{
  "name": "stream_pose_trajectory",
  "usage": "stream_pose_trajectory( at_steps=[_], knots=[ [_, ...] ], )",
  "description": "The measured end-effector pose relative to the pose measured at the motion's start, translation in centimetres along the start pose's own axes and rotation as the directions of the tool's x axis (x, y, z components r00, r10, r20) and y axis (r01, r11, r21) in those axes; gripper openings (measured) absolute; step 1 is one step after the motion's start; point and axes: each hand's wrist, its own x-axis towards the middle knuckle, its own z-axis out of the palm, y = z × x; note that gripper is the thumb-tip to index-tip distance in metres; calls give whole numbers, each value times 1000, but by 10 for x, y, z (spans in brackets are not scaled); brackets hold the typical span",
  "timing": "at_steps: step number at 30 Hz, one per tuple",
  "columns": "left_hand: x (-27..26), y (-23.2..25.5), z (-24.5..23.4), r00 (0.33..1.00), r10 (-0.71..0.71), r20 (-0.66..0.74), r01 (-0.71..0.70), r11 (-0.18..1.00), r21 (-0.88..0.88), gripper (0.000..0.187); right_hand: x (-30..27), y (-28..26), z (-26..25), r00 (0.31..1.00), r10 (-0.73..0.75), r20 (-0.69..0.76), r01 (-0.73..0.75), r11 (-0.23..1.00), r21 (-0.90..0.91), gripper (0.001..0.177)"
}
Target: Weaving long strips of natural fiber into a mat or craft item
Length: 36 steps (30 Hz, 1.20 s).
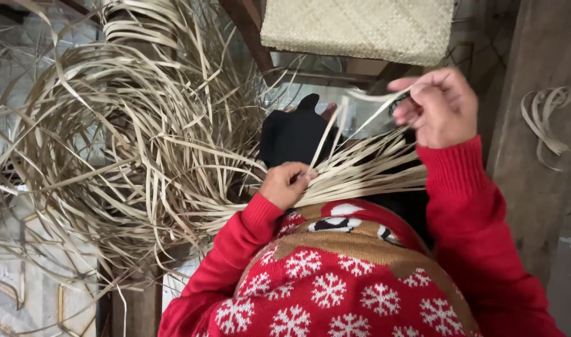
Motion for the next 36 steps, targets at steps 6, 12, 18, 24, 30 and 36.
stream_pose_trajectory(
  at_steps=[6,12,18,24,30,36],
  knots=[
    [1,-5,1,999,42,-10,-42,999,-7,15,-4,24,-4,947,290,-135,-227,907,354,13],
    [0,-28,5,996,-73,43,73,997,10,17,-1,0,-4,859,374,-350,-225,890,396,18],
    [5,-28,9,988,-145,-58,148,988,40,17,-31,56,4,991,117,64,-132,932,338,7],
    [0,-13,12,973,-194,-124,201,978,50,16,-39,26,4,1000,-5,20,8,989,-149,24],
    [0,-42,14,964,-126,-236,137,990,29,19,-34,-3,-48,938,-78,339,-307,272,912,11],
    [-2,-27,8,952,-135,-276,121,990,-68,20,-5,-12,-439,850,502,-161,-516,854,-60,59]
  ],
)
